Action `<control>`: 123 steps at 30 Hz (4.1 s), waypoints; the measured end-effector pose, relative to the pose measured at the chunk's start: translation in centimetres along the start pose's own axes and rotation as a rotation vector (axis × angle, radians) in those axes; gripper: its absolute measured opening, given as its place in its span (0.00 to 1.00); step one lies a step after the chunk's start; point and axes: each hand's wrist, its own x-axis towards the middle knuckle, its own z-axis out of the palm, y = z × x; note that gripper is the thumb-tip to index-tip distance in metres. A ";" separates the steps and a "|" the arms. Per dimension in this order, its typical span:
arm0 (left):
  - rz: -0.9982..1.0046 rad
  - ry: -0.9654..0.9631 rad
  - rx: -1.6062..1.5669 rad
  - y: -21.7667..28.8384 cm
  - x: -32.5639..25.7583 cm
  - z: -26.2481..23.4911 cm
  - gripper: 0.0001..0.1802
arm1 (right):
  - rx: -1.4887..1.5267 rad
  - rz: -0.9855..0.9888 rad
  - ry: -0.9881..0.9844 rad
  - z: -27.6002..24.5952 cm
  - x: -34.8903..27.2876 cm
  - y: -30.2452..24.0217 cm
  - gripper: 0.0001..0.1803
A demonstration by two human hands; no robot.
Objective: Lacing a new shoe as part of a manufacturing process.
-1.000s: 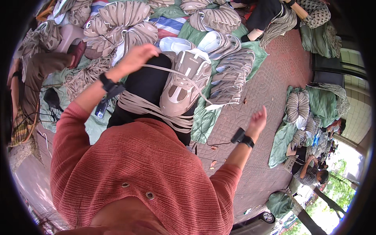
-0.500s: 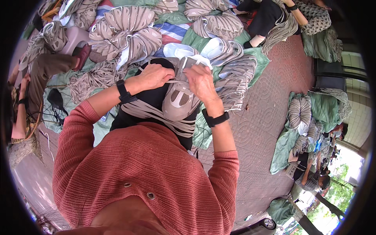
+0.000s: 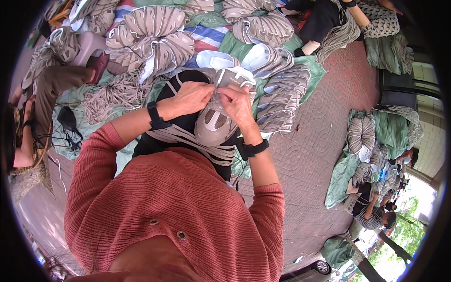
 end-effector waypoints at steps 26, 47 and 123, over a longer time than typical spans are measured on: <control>-0.020 -0.168 -0.415 -1.0 2.3 -5.1 0.07 | 1.781 0.369 0.824 -16.8 -6.6 10.8 0.09; 0.355 -0.235 0.092 1.7 5.3 0.3 0.07 | 0.622 0.966 0.763 -19.1 -13.1 11.4 0.22; -0.360 0.926 -0.109 -23.2 3.2 -32.2 0.14 | -0.438 -0.275 0.008 -6.3 -2.1 0.1 0.09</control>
